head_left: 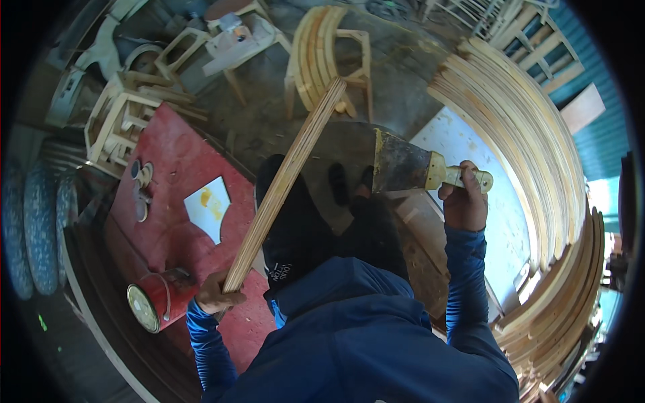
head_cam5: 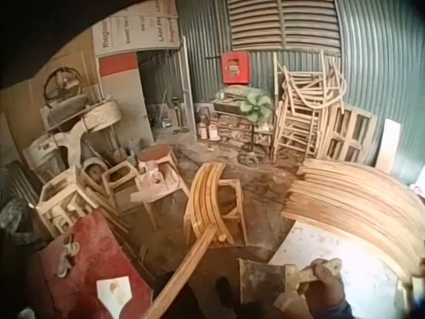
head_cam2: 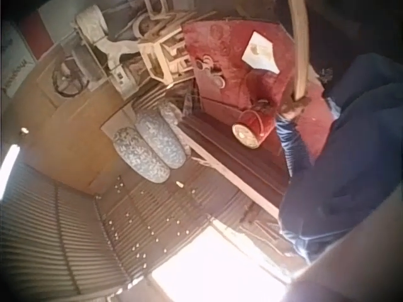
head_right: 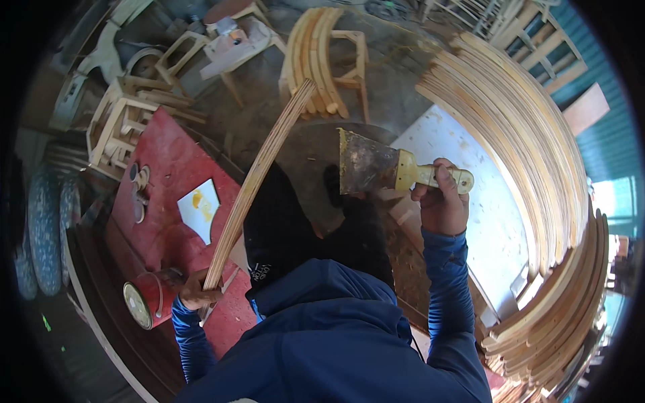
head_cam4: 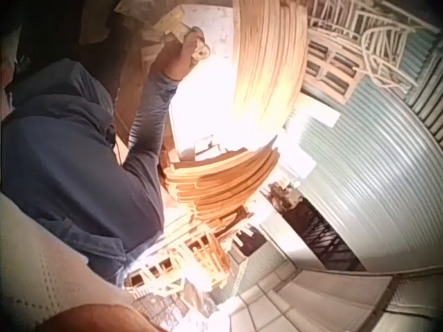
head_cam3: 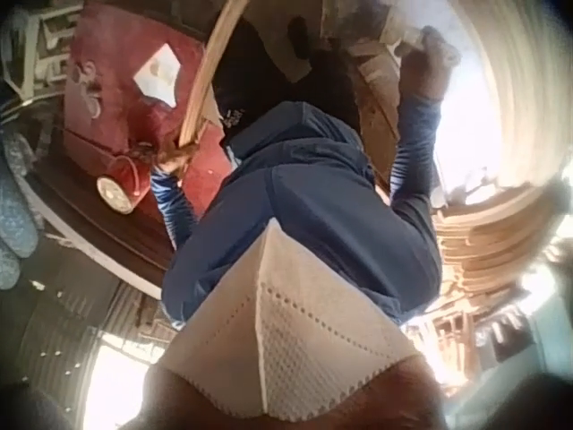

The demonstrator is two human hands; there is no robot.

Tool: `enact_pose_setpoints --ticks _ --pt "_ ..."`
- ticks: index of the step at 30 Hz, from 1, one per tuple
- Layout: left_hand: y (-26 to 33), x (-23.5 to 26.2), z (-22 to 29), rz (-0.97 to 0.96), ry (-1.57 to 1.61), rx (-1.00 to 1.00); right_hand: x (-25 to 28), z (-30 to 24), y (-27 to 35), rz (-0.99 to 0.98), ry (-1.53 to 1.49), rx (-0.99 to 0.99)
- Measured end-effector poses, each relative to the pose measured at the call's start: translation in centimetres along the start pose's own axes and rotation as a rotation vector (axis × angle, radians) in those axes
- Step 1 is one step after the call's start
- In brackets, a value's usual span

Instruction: Apply glue to the edges of curved wooden components using a metal scraper and stacking them.

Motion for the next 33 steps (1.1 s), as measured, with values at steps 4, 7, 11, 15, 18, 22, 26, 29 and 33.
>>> enact_pose_setpoints --ticks 4,7,11,15,18,22,26,29,33 --pt "4.4 0.9 -5.4 0.177 -0.007 -0.146 -2.0 2.4 -2.3 -0.084 -0.1 -0.094" --pt "7.2 0.3 -7.3 0.174 0.234 -0.096 -3.8 4.1 -3.4 -0.143 -0.116 -0.116" --pt "10.1 -0.4 -7.5 0.312 0.287 -0.087 -5.3 6.0 -4.0 -0.171 -0.159 -0.173" --pt "11.3 -0.3 -6.3 0.418 0.317 -0.115 -5.4 6.1 -4.0 -0.228 -0.119 -0.191" --pt "11.3 0.3 -6.5 0.456 0.286 -0.143 -5.0 5.8 -4.2 -0.218 -0.089 -0.161" --pt "10.5 0.5 -6.7 0.474 0.264 -0.11 -3.9 4.9 -4.7 -0.202 -0.083 -0.119" --pt "9.2 0.9 -6.5 0.492 0.195 -0.099 -2.8 4.1 -5.0 -0.206 -0.07 -0.084" --pt "8.3 1.0 -6.4 0.5 0.204 -0.083 -2.8 4.1 -5.0 -0.161 -0.039 -0.085" --pt "7.2 1.4 -7.3 0.501 0.197 -0.07 -3.5 5.0 -5.3 -0.213 -0.006 -0.125"
Point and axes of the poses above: each hand's wrist, its own y-axis away from the middle knuckle, its own x-axis out of the back of the hand, z = x × y, the point moved 4 cm from there along -y, towards the middle knuckle, and after that the axes turned 12 degrees about -y, right-handed, at the moved point
